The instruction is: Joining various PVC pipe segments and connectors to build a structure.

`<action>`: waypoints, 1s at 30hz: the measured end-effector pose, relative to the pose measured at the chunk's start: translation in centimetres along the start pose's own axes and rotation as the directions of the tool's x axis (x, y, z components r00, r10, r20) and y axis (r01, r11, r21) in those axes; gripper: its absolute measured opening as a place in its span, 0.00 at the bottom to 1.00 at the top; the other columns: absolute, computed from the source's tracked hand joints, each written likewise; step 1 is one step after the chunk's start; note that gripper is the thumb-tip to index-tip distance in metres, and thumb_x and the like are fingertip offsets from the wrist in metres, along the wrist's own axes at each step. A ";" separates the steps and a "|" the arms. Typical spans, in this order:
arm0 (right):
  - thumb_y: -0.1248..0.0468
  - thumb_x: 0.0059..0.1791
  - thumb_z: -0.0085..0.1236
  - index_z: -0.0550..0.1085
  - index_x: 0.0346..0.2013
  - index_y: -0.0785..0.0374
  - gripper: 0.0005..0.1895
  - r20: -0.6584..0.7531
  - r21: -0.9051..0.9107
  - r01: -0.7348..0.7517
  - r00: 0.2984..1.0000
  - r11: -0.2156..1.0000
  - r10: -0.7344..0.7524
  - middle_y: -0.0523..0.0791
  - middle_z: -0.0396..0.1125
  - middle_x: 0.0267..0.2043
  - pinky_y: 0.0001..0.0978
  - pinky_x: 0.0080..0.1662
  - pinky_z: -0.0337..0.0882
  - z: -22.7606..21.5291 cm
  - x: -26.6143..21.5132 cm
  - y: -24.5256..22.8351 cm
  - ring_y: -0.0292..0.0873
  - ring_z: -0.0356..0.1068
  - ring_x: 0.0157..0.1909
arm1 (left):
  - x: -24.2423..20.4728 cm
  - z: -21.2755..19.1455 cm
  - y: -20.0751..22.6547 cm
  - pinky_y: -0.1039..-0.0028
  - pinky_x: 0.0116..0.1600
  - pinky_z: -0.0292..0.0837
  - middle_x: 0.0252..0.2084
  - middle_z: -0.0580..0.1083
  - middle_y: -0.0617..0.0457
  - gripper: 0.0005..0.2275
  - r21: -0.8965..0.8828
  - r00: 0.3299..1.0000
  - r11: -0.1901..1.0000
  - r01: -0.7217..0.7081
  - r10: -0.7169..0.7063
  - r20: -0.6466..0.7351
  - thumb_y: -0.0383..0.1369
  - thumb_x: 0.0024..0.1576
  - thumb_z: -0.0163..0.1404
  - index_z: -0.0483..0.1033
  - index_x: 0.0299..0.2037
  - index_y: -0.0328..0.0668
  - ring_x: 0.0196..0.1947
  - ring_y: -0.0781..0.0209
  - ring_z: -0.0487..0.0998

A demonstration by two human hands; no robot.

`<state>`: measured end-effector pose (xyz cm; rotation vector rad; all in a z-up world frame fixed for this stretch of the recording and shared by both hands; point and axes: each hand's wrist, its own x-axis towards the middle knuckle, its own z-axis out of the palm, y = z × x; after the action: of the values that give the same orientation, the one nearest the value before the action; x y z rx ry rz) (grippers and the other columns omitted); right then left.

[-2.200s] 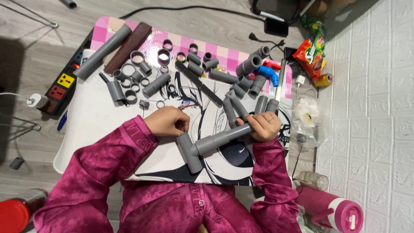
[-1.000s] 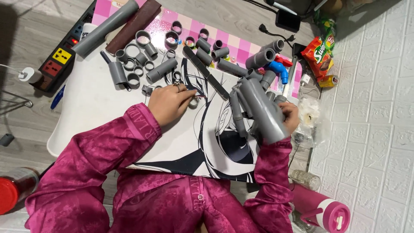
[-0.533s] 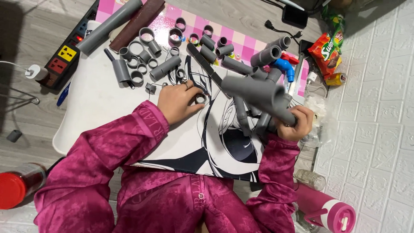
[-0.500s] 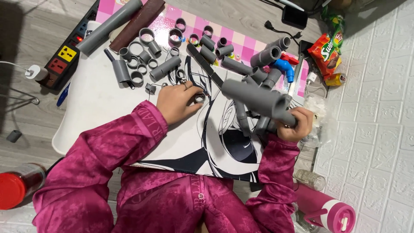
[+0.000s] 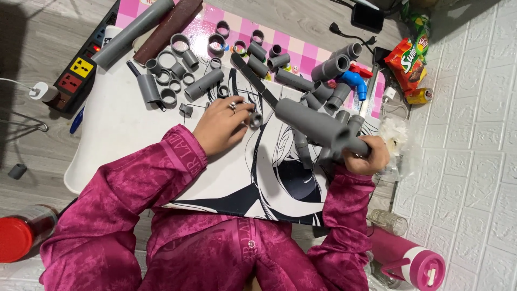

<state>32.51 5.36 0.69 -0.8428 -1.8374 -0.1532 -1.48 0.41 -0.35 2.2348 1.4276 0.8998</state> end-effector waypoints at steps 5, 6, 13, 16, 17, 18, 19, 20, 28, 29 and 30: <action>0.60 0.32 0.71 0.71 0.20 0.67 0.17 0.110 0.010 0.022 0.994 1.000 -0.023 0.49 0.63 0.18 0.31 0.29 0.63 -0.7 0.8 -0.5 0.49 0.63 0.20 | 0.0 0.2 -0.4 0.68 0.47 0.59 0.41 0.68 0.58 0.06 0.099 0.999 0.994 0.036 -0.036 -0.003 0.36 0.46 0.50 0.65 0.27 0.49 0.49 0.57 0.63; 0.59 0.32 0.71 0.71 0.21 0.67 0.17 0.119 -0.019 0.021 0.993 1.000 -0.019 0.49 0.63 0.19 0.31 0.29 0.64 -0.7 0.8 -0.4 0.49 0.63 0.21 | 0.0 0.1 -0.3 0.67 0.47 0.58 0.41 0.67 0.57 0.08 0.079 0.999 0.996 0.033 -0.033 -0.001 0.37 0.45 0.50 0.64 0.28 0.49 0.49 0.56 0.63; 0.61 0.30 0.70 0.73 0.21 0.65 0.15 0.154 0.021 -0.071 0.986 0.997 0.067 0.47 0.63 0.18 0.29 0.30 0.63 -1.8 -0.6 1.5 0.48 0.63 0.21 | 0.1 -0.2 0.4 0.69 0.46 0.57 0.42 0.64 0.56 0.13 0.072 1.000 0.997 0.006 -0.004 -0.026 0.39 0.46 0.50 0.66 0.39 0.47 0.48 0.56 0.60; 0.64 0.29 0.71 0.73 0.21 0.66 0.15 0.222 0.047 -0.025 0.975 0.999 0.014 0.48 0.63 0.18 0.31 0.30 0.64 -1.7 0.2 1.3 0.49 0.64 0.22 | 0.0 -0.2 0.3 0.68 0.46 0.57 0.41 0.63 0.55 0.16 0.065 0.998 0.998 0.022 -0.019 -0.054 0.38 0.44 0.52 0.66 0.42 0.47 0.47 0.55 0.60; 0.64 0.29 0.71 0.73 0.21 0.66 0.15 0.221 0.047 -0.025 0.975 0.999 0.014 0.48 0.63 0.18 0.31 0.30 0.64 -1.8 0.5 1.1 0.49 0.64 0.22 | 0.0 -0.1 0.1 0.68 0.46 0.57 0.41 0.63 0.55 0.16 0.066 0.998 0.998 0.021 -0.017 -0.054 0.38 0.44 0.52 0.66 0.42 0.47 0.47 0.55 0.60; 0.64 0.30 0.71 0.72 0.20 0.66 0.14 0.247 0.011 0.026 0.969 1.000 -0.028 0.48 0.63 0.17 0.31 0.30 0.63 -1.8 0.8 0.9 0.49 0.63 0.21 | 0.0 0.0 0.0 0.68 0.46 0.57 0.41 0.63 0.55 0.17 0.069 0.998 0.997 0.019 -0.015 -0.060 0.40 0.44 0.53 0.66 0.42 0.47 0.47 0.55 0.60; 0.65 0.30 0.71 0.72 0.19 0.66 0.14 0.275 -0.022 0.078 0.959 0.997 -0.069 0.48 0.63 0.16 0.30 0.29 0.63 -1.8 1.1 0.8 0.48 0.63 0.20 | -0.1 0.1 -0.1 0.68 0.45 0.57 0.40 0.63 0.55 0.18 0.073 0.998 0.997 0.019 -0.014 -0.067 0.41 0.43 0.53 0.66 0.43 0.47 0.46 0.55 0.60; 0.65 0.30 0.71 0.72 0.19 0.66 0.14 0.274 -0.020 0.078 0.959 0.997 -0.069 0.48 0.63 0.16 0.30 0.29 0.63 -1.9 0.9 1.1 0.48 0.63 0.20 | -0.1 0.1 0.0 0.68 0.45 0.57 0.40 0.63 0.55 0.18 0.075 0.998 0.997 0.020 -0.015 -0.067 0.41 0.43 0.53 0.66 0.43 0.47 0.46 0.55 0.60; 0.67 0.30 0.69 0.73 0.17 0.67 0.11 0.336 0.106 -0.077 0.941 0.991 0.037 0.49 0.63 0.15 0.32 0.26 0.62 -3.0 1.6 1.3 0.52 0.64 0.20 | 0.2 0.5 0.0 0.68 0.45 0.56 0.39 0.62 0.56 0.18 0.069 0.997 0.996 0.059 -0.055 -0.051 0.43 0.44 0.53 0.67 0.42 0.47 0.45 0.56 0.60; 0.67 0.30 0.69 0.73 0.17 0.67 0.11 0.336 0.107 -0.078 0.941 0.991 0.038 0.49 0.63 0.15 0.32 0.26 0.62 -2.5 1.5 1.0 0.52 0.64 0.20 | 0.3 0.7 0.1 0.68 0.45 0.56 0.39 0.62 0.56 0.18 0.071 0.997 0.996 0.059 -0.055 -0.049 0.43 0.44 0.53 0.67 0.42 0.47 0.45 0.56 0.60; 0.66 0.30 0.70 0.73 0.18 0.67 0.13 0.311 0.061 -0.016 0.951 0.998 -0.003 0.49 0.63 0.16 0.31 0.27 0.63 -2.1 1.4 0.6 0.50 0.64 0.20 | 0.4 0.8 0.2 0.68 0.45 0.55 0.38 0.62 0.56 0.17 0.097 0.997 0.993 0.071 -0.067 -0.045 0.42 0.44 0.53 0.68 0.41 0.47 0.45 0.56 0.59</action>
<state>34.18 5.52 2.65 -0.8661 -2.1212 0.0455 -0.65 0.71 -0.67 2.2335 1.5900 0.8769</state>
